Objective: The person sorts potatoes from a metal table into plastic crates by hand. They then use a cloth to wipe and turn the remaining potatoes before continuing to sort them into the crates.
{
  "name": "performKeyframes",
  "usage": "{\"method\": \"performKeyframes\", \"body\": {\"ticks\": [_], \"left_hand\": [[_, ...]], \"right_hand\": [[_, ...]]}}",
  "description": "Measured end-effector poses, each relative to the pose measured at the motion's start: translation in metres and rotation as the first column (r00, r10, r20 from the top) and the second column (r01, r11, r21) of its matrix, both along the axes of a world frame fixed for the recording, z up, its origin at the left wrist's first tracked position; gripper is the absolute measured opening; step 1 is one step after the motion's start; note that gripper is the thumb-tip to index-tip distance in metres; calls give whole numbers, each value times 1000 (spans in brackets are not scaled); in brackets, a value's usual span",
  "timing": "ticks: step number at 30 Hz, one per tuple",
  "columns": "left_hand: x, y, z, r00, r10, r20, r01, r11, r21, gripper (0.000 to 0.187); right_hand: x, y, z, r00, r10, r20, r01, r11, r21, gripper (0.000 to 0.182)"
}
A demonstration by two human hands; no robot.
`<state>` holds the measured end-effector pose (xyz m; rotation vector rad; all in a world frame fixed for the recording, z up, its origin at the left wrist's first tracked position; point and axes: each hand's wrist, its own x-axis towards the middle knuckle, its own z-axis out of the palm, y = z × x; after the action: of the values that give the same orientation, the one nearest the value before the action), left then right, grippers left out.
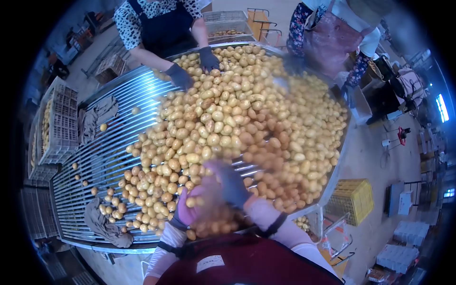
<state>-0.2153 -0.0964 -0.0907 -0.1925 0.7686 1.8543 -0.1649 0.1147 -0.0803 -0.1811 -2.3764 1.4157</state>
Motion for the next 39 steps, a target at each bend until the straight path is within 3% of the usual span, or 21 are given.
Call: {"method": "performKeyframes", "body": {"ticks": [1, 3, 6, 8, 10, 12, 14, 16, 18, 19, 20, 23, 25, 26, 30, 32, 33, 36, 39], "left_hand": [[1, -3, -4, 999, -18, -43, 19, 1000, 17, 48], [1, -12, -12, 990, -54, -131, 61, 997, 47, 44], [-1, -7, 3, 999, 40, 34, -35, 991, -129, 34], [-6, -9, -3, 917, -122, -380, 69, 986, -152, 28], [-11, -7, -6, 993, -22, 120, 15, 998, 58, 25], [-11, -2, -30, 938, -81, -336, 29, 987, -156, 32], [-5, 1, -41, 931, -62, -360, -9, 981, -192, 40], [-5, 20, 0, 998, 57, 24, -55, 996, -75, 46], [0, 29, 12, 976, -33, -218, 3, 991, -135, 54], [-2, 33, 18, 993, -30, -117, 21, 997, -79, 53], [-2, 33, 20, 999, -35, -11, 35, 999, -27, 53], [-7, 25, 18, 985, -155, -74, 154, 988, -16, 48], [-9, 19, 14, 997, -78, 27, 79, 997, -19, 44], [-9, 14, 12, 996, -35, 78, 37, 999, -24, 42], [-17, 2, 0, 982, 157, 109, -152, 987, -49, 40], [-20, -5, -10, 946, 265, 185, -263, 964, -34, 39], [-23, -10, -18, 959, 217, 184, -220, 975, -2, 38], [-17, -14, -33, 970, 231, 73, -227, 973, -49, 41], [-16, -12, -37, 960, 262, 98, -259, 965, -38, 43]], "right_hand": [[-17, 13, -8, 997, -74, -38, 74, 997, -14, 43], [-56, 55, -30, 984, -171, -38, 175, 957, 230, 44], [-93, 85, -56, 970, -239, -39, 233, 876, 422, 44], [-102, 83, -70, 959, -284, -8, 254, 845, 471, 44], [-94, 79, -82, 958, -282, 57, 213, 828, 519, 39], [-72, 70, -90, 963, -226, 146, 102, 809, 580, 30], [-44, 54, -96, 968, -199, 156, 98, 864, 495, 25], [-12, 29, -77, 971, -229, 65, 207, 948, 241, 23], [17, 7, -18, 978, -102, 181, 90, 993, 74, 33], [25, 1, 8, 972, -23, 233, 27, 999, -17, 38], [27, -3, 22, 994, 8, 105, -18, 996, 91, 40], [17, -3, 27, 992, -13, -124, 51, 951, 306, 45], [-2, 20, -19, 974, -214, -78, 228, 925, 303, 48], [-12, 37, -48, 952, -304, -39, 287, 840, 460, 51], [-39, 120, -63, 916, -368, 158, 175, 723, 668, 53], [-57, 139, -74, 914, -403, 41, 205, 547, 812, 50], [-70, 148, -76, 899, -438, 6, 213, 449, 868, 47], [-95, 189, -91, 865, -501, 14, 264, 479, 837, 46], [-114, 239, -93, 746, -664, 43, 334, 430, 838, 43]]}}
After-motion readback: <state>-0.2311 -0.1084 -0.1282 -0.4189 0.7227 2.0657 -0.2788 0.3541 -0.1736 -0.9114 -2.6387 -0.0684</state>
